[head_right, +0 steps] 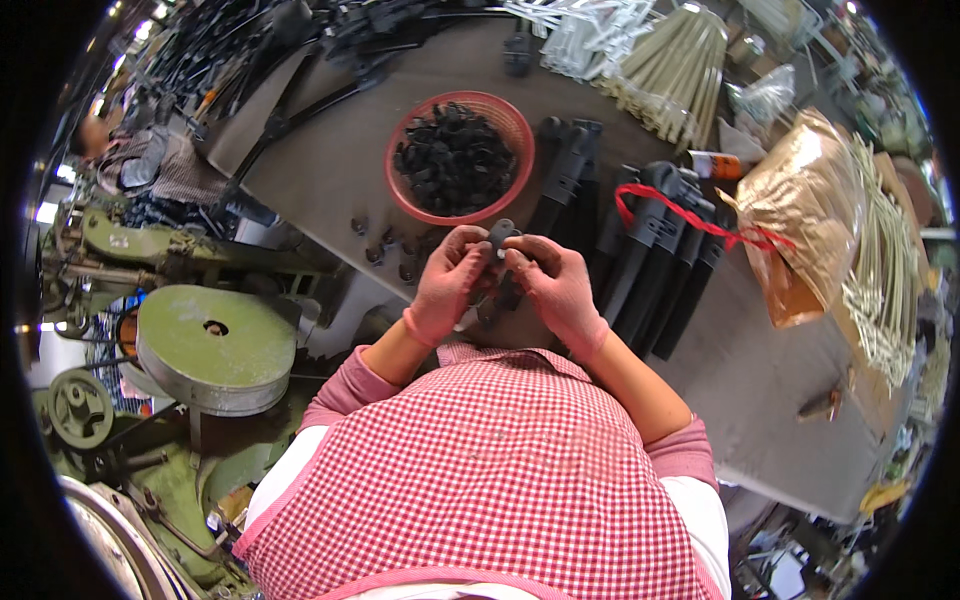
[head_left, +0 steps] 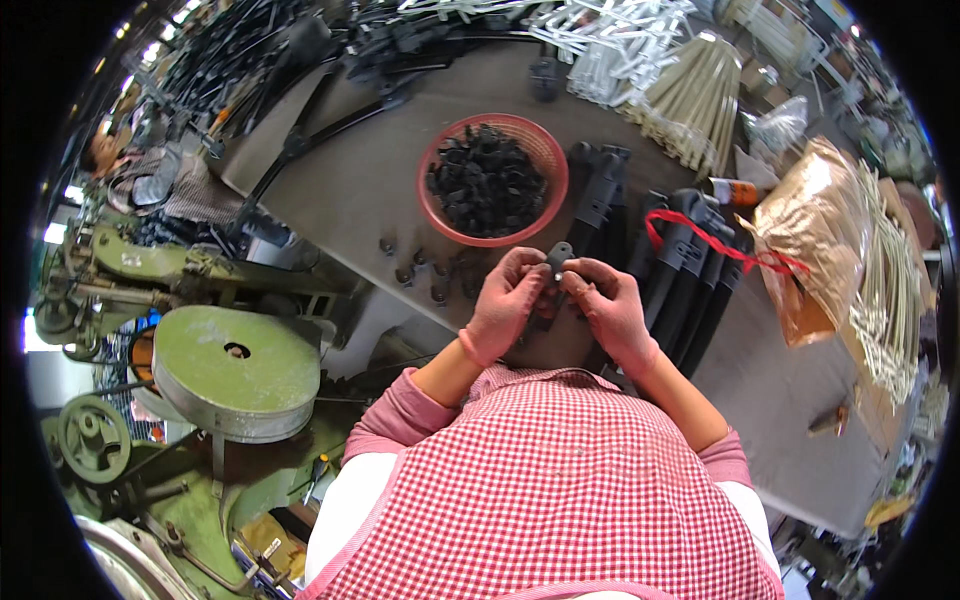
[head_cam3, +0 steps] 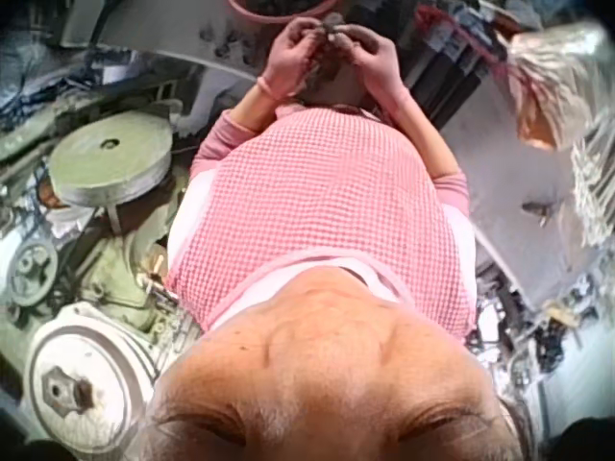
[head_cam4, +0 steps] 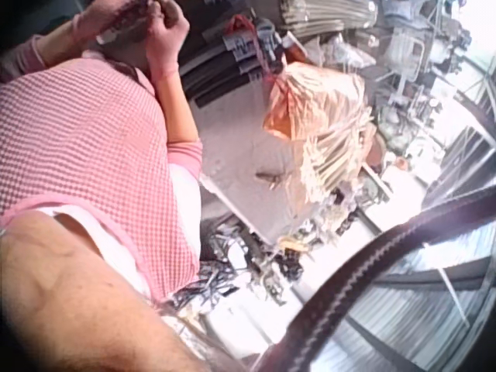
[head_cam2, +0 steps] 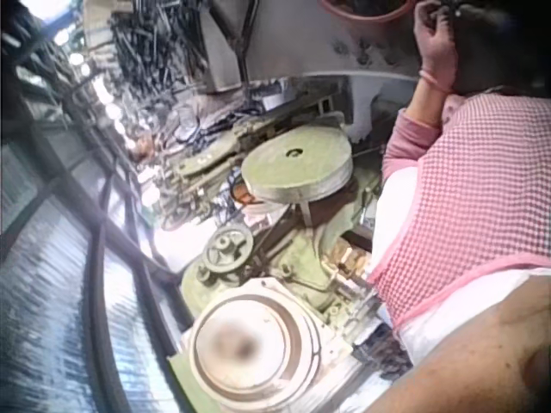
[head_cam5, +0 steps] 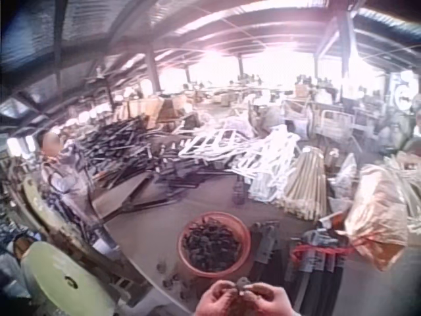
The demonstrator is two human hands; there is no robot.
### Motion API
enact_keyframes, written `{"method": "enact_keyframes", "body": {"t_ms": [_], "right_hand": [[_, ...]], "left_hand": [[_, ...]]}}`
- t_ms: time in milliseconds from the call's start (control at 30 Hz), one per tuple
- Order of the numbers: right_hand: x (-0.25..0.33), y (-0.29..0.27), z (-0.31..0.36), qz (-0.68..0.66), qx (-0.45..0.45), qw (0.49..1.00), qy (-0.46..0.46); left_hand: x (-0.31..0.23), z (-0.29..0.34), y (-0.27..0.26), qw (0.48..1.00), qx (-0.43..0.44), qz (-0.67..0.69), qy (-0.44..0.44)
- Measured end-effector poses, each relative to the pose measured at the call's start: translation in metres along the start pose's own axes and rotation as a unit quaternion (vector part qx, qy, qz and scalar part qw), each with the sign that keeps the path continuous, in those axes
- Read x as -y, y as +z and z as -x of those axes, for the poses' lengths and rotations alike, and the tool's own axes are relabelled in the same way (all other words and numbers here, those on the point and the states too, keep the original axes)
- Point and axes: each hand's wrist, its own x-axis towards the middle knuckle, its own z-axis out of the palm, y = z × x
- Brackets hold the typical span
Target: The person repeatedly picks small black plastic parts from a red basket and inserts metal fasteners into them. They then place the assembled units into a green machine and press a lever to process them. The person continues this cycle, handling parts one at a time.
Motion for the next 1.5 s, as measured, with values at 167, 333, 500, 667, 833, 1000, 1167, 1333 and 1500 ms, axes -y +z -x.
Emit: {"method": "enact_keyframes", "body": {"t_ms": [167,333,500,667,833,1000,1167,1333,1500], "right_hand": [[0.004,-0.008,0.004,-0.033,-0.009,0.999,0.031],[-0.012,-0.010,0.014,0.010,-0.046,0.999,0.010],[-0.030,-0.021,0.021,0.153,-0.116,0.980,-0.058],[-0.018,-0.046,0.050,0.155,-0.219,0.961,-0.059],[-0.011,-0.080,0.110,-0.061,-0.206,0.975,0.061],[-0.011,-0.140,0.118,-0.058,-0.191,0.979,0.036],[0.061,-0.211,0.044,-0.010,-0.202,0.944,-0.262],[0.061,-0.147,0.006,-0.061,0.129,0.983,-0.114],[0.039,-0.040,0.035,-0.117,0.292,0.949,-0.036]], "left_hand": [[0.001,0.004,0.009,1.000,-0.010,-0.009,-0.013],[0.014,0.000,0.004,0.997,-0.006,-0.015,-0.071],[0.065,-0.028,-0.009,0.996,0.033,-0.048,-0.069],[0.139,-0.116,-0.026,0.749,-0.144,-0.639,0.102],[0.157,-0.159,-0.013,0.696,-0.122,-0.701,-0.098],[0.134,-0.113,0.037,0.794,-0.170,-0.578,0.081],[0.118,0.004,0.073,0.756,-0.117,-0.605,0.220],[0.113,0.127,0.135,0.783,-0.162,-0.591,0.103],[0.106,0.210,0.155,0.759,-0.302,-0.567,0.102]]}}
